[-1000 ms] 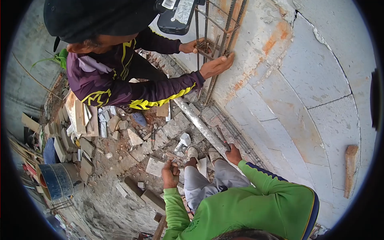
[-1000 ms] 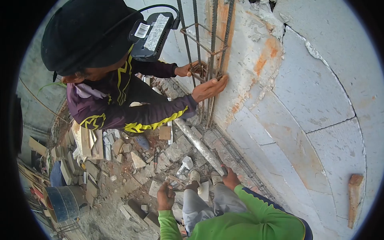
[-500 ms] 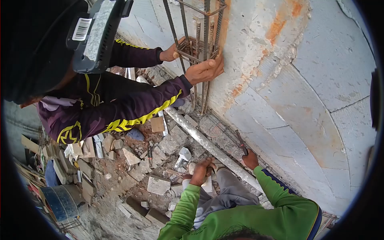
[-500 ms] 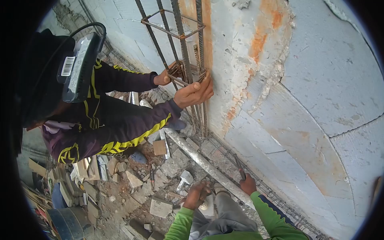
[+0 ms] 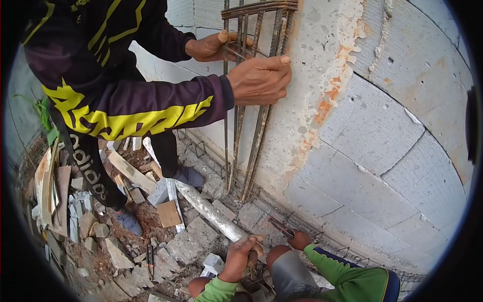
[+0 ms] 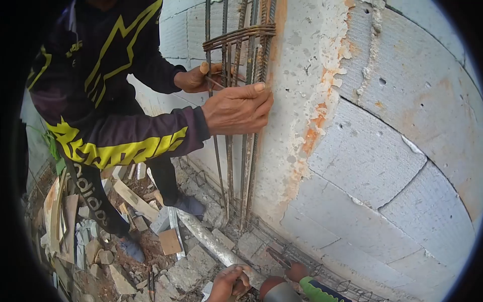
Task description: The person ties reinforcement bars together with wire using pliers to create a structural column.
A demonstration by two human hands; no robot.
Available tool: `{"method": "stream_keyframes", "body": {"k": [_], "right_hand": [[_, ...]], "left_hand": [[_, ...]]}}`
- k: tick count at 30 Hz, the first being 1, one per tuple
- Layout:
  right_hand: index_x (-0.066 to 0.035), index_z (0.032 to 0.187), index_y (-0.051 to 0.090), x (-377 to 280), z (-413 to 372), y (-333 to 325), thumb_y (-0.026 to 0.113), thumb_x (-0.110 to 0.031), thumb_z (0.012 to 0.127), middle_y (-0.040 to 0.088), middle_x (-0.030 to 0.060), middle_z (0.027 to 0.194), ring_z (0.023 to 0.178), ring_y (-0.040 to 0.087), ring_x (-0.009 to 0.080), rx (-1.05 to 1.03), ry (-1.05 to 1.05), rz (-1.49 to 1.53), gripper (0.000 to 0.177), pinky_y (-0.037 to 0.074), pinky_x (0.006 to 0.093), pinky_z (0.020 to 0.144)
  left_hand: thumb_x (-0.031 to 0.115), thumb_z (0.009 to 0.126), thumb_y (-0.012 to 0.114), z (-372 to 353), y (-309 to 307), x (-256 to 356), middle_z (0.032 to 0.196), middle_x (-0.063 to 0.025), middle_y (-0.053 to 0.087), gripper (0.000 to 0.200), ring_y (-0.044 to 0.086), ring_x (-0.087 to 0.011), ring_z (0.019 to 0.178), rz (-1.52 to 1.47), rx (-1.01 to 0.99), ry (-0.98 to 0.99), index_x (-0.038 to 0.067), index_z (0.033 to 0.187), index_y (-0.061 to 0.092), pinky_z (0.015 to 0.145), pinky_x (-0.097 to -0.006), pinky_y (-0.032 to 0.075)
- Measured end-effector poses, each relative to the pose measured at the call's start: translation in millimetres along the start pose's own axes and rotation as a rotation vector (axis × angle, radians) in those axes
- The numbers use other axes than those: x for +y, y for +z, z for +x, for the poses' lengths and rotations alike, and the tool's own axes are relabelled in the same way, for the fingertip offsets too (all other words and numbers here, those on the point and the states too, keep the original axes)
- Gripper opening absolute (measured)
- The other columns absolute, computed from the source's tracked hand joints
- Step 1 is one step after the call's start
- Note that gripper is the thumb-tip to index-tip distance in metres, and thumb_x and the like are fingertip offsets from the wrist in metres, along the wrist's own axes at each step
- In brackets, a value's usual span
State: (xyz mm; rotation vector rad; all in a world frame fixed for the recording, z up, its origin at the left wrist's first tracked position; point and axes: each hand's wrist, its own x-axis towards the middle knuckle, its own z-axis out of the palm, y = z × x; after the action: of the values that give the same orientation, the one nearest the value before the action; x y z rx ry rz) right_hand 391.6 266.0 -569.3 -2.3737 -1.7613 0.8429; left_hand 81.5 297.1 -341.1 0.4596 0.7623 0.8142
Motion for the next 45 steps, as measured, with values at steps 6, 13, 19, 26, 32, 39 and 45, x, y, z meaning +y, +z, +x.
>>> {"method": "stream_keyframes", "body": {"k": [6, 13, 19, 26, 32, 39, 45], "right_hand": [[-0.004, 0.109, 0.068, 3.7, 21.5, 59.3, 0.064, -0.043, 0.086, 0.068, 0.0269, 0.105, 0.097, 0.066, 0.0442, 0.001, 0.111, 0.059, 0.045, 0.051, 0.0511, 0.087], [-0.004, 0.108, 0.068, 40.8, 51.0, 108.2, 0.055, -0.042, 0.093, 0.068, 0.0282, 0.1, 0.096, 0.067, 0.0454, 0.071, 0.148, 0.02, 0.043, 0.052, 0.0529, 0.087], [-0.009, 0.115, 0.064, 50.1, 34.7, 94.2, 0.049, -0.028, 0.096, 0.067, 0.0252, 0.109, 0.099, 0.066, 0.0441, 0.256, 0.146, 0.004, 0.031, 0.053, 0.0535, 0.085], [-0.009, 0.114, 0.062, 62.6, 23.7, 93.5, 0.055, -0.017, 0.089, 0.066, 0.0223, 0.105, 0.094, 0.066, 0.0428, 0.264, 0.044, -0.015, 0.027, 0.052, 0.0521, 0.082], [-0.006, 0.113, 0.061, 129.4, 59.5, 164.4, 0.062, -0.017, 0.084, 0.065, 0.0207, 0.107, 0.101, 0.063, 0.0413, 0.358, -0.105, 0.048, 0.03, 0.05, 0.0513, 0.087], [-0.006, 0.111, 0.06, 64.9, 13.2, 109.8, 0.08, -0.028, 0.069, 0.057, 0.019, 0.113, 0.113, 0.051, 0.0386, 0.457, 0.009, -0.056, 0.051, 0.043, 0.0544, 0.092], [-0.007, 0.111, 0.06, 66.9, 18.7, 116.1, 0.081, -0.033, 0.066, 0.056, 0.0143, 0.111, 0.11, 0.052, 0.035, 0.507, 0.006, -0.197, 0.056, 0.04, 0.0483, 0.095]], "left_hand": [[0.022, 0.106, 0.046, 6.6, -42.5, -5.8, 0.075, -0.0032, 0.064, 0.03, 0.05, -0.0061, 0.059, 0.456, -0.25, 0.193, -0.001, 0.118, 0.061, 0.056, -0.0213, 0.037], [0.025, 0.104, 0.05, 17.4, -102.3, -22.0, 0.075, -0.0009, 0.064, 0.029, 0.045, -0.0056, 0.056, 0.602, -0.208, -0.046, 0.004, 0.115, 0.066, 0.052, -0.0219, 0.032], [0.028, 0.103, 0.051, -5.2, -105.3, -3.9, 0.071, -0.0031, 0.065, 0.032, 0.05, -0.0075, 0.061, 0.729, -0.202, 0.005, 0.001, 0.112, 0.067, 0.058, -0.0228, 0.036], [0.021, 0.103, 0.048, -18.0, -102.7, -4.1, 0.069, -0.0041, 0.064, 0.028, 0.054, -0.0086, 0.065, 0.76, 0.053, 0.232, -0.001, 0.111, 0.065, 0.064, -0.0241, 0.041], [0.023, 0.104, 0.048, -12.8, -98.3, 9.8, 0.066, -0.0059, 0.064, 0.03, 0.043, -0.0053, 0.046, 0.517, 0.393, 0.352, -0.002, 0.109, 0.064, 0.045, -0.0209, 0.032], [0.021, 0.104, 0.046, -3.2, -105.7, 5.7, 0.065, -0.0055, 0.062, 0.028, 0.036, -0.0051, 0.04, 0.403, 0.364, 0.339, -0.001, 0.109, 0.063, 0.038, -0.0222, 0.025], [0.021, 0.104, 0.045, -7.1, -126.4, -9.0, 0.067, -0.0088, 0.065, 0.03, 0.038, -0.0061, 0.04, 0.656, 0.306, 0.123, -0.003, 0.109, 0.062, 0.04, -0.0224, 0.029]]}}
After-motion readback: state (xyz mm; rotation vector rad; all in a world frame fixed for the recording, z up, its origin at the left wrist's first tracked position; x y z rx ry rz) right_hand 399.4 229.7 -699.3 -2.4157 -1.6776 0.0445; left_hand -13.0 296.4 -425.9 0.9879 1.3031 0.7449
